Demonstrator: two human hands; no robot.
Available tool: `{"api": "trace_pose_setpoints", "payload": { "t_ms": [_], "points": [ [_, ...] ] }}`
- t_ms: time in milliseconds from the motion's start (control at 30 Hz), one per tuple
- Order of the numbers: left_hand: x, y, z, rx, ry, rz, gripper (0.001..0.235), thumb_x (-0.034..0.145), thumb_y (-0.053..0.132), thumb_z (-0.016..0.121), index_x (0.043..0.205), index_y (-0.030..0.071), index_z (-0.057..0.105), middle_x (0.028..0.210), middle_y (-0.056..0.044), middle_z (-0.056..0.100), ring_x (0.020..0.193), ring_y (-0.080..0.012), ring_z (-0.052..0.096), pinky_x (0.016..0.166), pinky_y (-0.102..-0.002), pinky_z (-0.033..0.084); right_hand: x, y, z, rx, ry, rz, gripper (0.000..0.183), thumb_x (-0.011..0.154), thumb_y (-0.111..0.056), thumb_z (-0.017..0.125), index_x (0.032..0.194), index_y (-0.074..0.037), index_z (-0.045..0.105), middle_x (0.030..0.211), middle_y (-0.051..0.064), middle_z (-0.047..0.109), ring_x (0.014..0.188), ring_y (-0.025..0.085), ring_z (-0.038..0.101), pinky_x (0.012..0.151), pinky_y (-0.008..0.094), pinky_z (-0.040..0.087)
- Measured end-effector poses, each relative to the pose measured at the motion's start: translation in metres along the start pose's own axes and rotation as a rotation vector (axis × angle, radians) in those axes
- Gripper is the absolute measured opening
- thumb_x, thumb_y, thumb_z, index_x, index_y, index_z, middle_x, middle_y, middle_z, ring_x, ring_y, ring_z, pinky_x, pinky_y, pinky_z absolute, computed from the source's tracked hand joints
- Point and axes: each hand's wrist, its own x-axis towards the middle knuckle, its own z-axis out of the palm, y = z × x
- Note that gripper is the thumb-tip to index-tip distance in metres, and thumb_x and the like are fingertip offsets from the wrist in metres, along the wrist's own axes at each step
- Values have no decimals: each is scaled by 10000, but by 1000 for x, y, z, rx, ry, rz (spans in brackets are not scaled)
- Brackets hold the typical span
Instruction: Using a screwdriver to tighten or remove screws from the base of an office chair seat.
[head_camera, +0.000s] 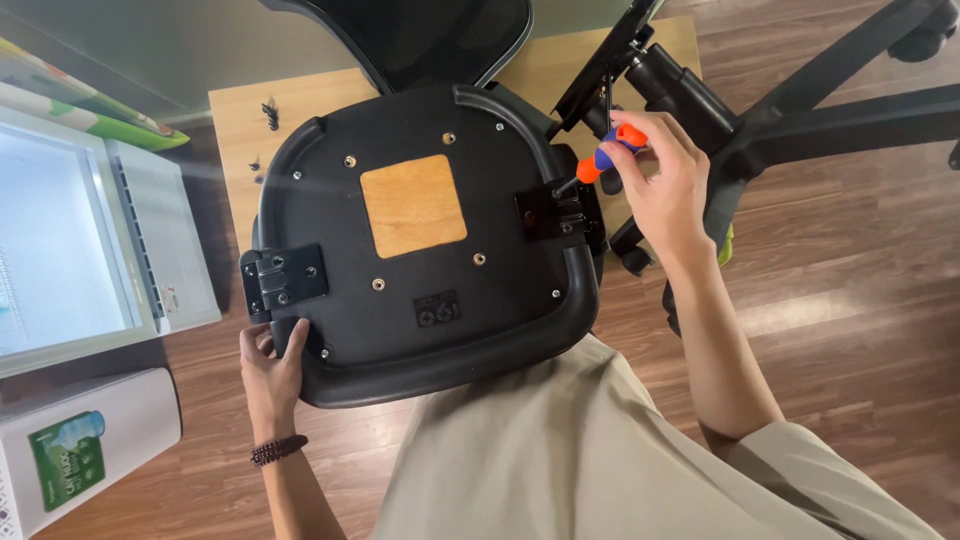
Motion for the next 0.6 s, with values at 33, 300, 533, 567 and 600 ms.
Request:
{"api": "trace_pose_setpoints", "payload": {
  "t_ms": [33,300,533,567,600],
  "points": [
    [-2,4,0,-2,-1,-2,711,901,444,780,1291,-82,503,1173,-323,676,1069,-336,719,870,-396,589,-1,1,-1,-2,-2,0,276,1008,-12,770,1267,-21,676,1084,112,705,977,206,742,803,296,629],
    [-4,10,-2,-35,-22,-11,625,894,407,793,1224,-66,553,1100,-281,717,995,-300,745,804,-370,604,0,7,-8,7,-212,-233,383,1030,14,684,1401,-18,595,1388,139,635,1229,307,683,1043,361,576],
    [-2,8,0,-11,-13,-15,642,882,426,788,1245,-48,553,1129,-282,708,1026,-324,737,828,-405,596,13,-9,-1,-340,-73,-317,475,957,66,734,1409,20,593,1446,149,572,1257,341,657,1028,385,566],
    [-2,7,-1,-2,-10,-16,644,885,434,784,1246,-48,554,1132,-284,706,1032,-331,735,834,-412,595,11,-3,3,-258,-66,-184,485,910,-1,829,1363,-6,654,1300,161,561,1040,294,624,850,354,528],
    [-1,6,0,6,-7,-16,646,888,441,779,1247,-47,555,1136,-287,704,1038,-339,733,840,-418,594,9,3,7,-174,-62,-51,500,863,-70,922,1317,-32,714,1153,175,550,822,252,588,672,327,487]
  ]
}}
